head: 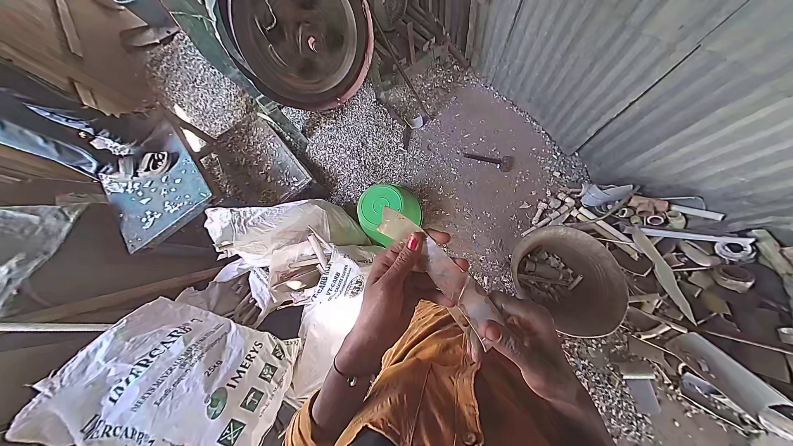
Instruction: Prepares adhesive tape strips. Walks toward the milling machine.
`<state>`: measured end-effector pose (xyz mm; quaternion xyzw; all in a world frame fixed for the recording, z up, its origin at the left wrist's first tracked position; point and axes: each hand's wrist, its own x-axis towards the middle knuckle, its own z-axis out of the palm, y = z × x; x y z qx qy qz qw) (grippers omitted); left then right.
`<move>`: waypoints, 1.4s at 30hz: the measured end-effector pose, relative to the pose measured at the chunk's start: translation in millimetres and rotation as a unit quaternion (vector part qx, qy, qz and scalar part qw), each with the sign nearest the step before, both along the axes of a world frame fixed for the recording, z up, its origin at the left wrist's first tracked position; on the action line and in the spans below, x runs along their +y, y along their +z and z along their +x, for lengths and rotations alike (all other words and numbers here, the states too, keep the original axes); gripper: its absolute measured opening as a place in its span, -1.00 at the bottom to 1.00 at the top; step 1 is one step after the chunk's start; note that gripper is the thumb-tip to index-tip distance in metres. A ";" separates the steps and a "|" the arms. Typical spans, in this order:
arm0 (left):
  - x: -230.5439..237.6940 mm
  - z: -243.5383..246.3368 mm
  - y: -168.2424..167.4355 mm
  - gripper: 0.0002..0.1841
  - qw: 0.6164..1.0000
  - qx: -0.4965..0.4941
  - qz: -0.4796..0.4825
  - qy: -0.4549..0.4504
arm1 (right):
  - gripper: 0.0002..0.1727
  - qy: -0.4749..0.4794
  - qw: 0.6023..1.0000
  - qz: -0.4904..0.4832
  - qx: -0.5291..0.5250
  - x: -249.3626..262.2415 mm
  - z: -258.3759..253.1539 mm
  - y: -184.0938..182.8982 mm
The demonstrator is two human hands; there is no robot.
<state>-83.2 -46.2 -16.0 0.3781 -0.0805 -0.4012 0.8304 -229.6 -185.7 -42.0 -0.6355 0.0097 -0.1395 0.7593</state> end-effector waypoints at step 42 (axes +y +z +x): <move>15.9 27.6 -24.2 -0.59 0.991 0.116 0.072 0.016 | -0.77 -0.043 0.949 0.313 -0.019 21.0 -6.8 -4.7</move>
